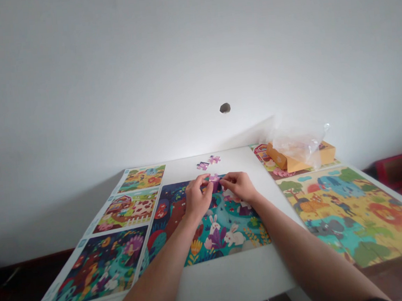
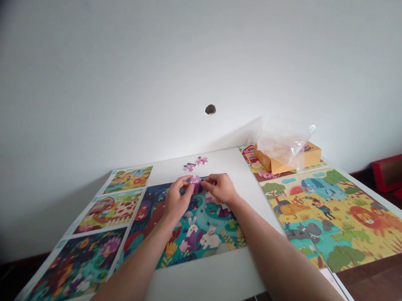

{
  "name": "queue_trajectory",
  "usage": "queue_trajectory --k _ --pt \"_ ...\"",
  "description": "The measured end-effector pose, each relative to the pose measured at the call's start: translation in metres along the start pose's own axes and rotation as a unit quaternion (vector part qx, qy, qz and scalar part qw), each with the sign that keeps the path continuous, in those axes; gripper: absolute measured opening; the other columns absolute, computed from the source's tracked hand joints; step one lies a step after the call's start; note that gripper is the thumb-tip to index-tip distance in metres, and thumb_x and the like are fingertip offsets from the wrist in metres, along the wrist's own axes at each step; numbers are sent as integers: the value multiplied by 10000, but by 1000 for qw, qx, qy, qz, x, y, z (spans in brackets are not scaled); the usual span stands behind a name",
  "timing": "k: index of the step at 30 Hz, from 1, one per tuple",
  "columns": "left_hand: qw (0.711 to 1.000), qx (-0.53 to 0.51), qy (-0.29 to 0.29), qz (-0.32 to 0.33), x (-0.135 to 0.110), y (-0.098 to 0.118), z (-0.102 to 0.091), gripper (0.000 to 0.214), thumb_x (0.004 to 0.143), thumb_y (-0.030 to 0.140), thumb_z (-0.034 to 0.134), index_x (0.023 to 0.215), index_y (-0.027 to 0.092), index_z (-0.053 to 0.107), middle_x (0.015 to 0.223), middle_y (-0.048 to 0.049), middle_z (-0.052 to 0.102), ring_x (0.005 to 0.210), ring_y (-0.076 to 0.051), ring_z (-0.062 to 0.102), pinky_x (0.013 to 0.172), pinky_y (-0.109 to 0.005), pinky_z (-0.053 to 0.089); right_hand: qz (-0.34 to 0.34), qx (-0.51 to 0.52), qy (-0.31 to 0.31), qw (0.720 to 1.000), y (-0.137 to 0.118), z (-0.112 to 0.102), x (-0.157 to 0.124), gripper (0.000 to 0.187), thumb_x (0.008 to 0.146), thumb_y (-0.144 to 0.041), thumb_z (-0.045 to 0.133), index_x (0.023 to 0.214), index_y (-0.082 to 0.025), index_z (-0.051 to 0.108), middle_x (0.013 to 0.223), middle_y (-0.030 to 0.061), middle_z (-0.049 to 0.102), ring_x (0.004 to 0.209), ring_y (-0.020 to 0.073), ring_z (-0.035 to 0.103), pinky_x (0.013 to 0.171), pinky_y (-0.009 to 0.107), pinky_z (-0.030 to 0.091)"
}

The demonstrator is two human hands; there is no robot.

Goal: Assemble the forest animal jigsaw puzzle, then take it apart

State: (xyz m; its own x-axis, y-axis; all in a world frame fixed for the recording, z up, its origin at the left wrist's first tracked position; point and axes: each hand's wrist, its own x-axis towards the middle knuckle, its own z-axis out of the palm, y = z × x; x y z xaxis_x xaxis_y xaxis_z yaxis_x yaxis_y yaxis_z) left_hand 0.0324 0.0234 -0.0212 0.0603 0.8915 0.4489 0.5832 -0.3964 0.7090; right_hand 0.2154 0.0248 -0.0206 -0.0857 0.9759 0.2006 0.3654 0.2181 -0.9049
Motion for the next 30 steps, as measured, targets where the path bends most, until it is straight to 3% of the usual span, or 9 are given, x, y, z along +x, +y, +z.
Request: queue_trajectory --k 4,7,13,18,20,23,26,30 --pt "983 157 14 -95 0 3 -3 217 837 220 563 1017 226 684 832 -56 707 916 -276 613 886 -454 426 -10 -164 -40 986 2 3 -1 235 823 -445 632 765 -256 761 664 -5 710 612 154 606 575 239 386" --pt "969 229 0 -97 -3 8 -4 261 829 246 576 1065 242 687 976 -98 689 1019 -331 561 888 -492 396 10 -224 -10 974 3 2 1 180 820 -407 637 835 -288 771 747 -6 736 699 171 643 620 250 400" --pt "964 248 -58 -72 -5 9 -2 236 806 299 624 1019 290 725 1117 -96 621 1090 -335 510 920 -499 368 109 -272 110 950 10 -4 5 230 819 -351 615 1004 -304 745 856 12 742 785 193 658 656 269 429" --pt "966 241 -67 -64 -5 7 -2 239 823 289 615 1035 279 725 1121 -97 607 1080 -308 521 918 -464 375 173 -273 130 938 11 -7 15 227 808 -360 589 957 -297 748 897 38 749 853 237 683 704 313 469" --pt "967 238 -69 -62 -4 7 -2 239 823 285 618 1037 279 724 1117 -96 607 1074 -304 525 920 -460 374 204 -301 114 924 9 -9 27 219 771 -349 614 925 -277 752 915 72 752 878 273 693 702 340 485" --pt "967 236 -69 -67 -4 7 -2 233 820 290 626 1030 273 725 1111 -99 607 1078 -306 524 938 -468 361 235 -359 30 903 5 -15 54 250 703 -323 677 894 -186 764 875 159 747 816 305 707 636 341 499" --pt "967 238 -62 -66 -5 6 0 231 821 286 624 1030 277 722 1111 -94 608 1075 -303 522 951 -482 340 217 -384 -37 897 3 -20 83 306 626 -323 765 873 -143 769 801 160 743 736 268 710 621 300 506" --pt "967 239 -56 -68 -6 4 2 227 820 271 620 1023 275 721 1109 -88 611 1069 -293 523 940 -472 335 156 -403 -52 900 -1 -17 109 439 611 -287 801 1028 -160 751 1031 169 729 955 297 686 766 326 513"
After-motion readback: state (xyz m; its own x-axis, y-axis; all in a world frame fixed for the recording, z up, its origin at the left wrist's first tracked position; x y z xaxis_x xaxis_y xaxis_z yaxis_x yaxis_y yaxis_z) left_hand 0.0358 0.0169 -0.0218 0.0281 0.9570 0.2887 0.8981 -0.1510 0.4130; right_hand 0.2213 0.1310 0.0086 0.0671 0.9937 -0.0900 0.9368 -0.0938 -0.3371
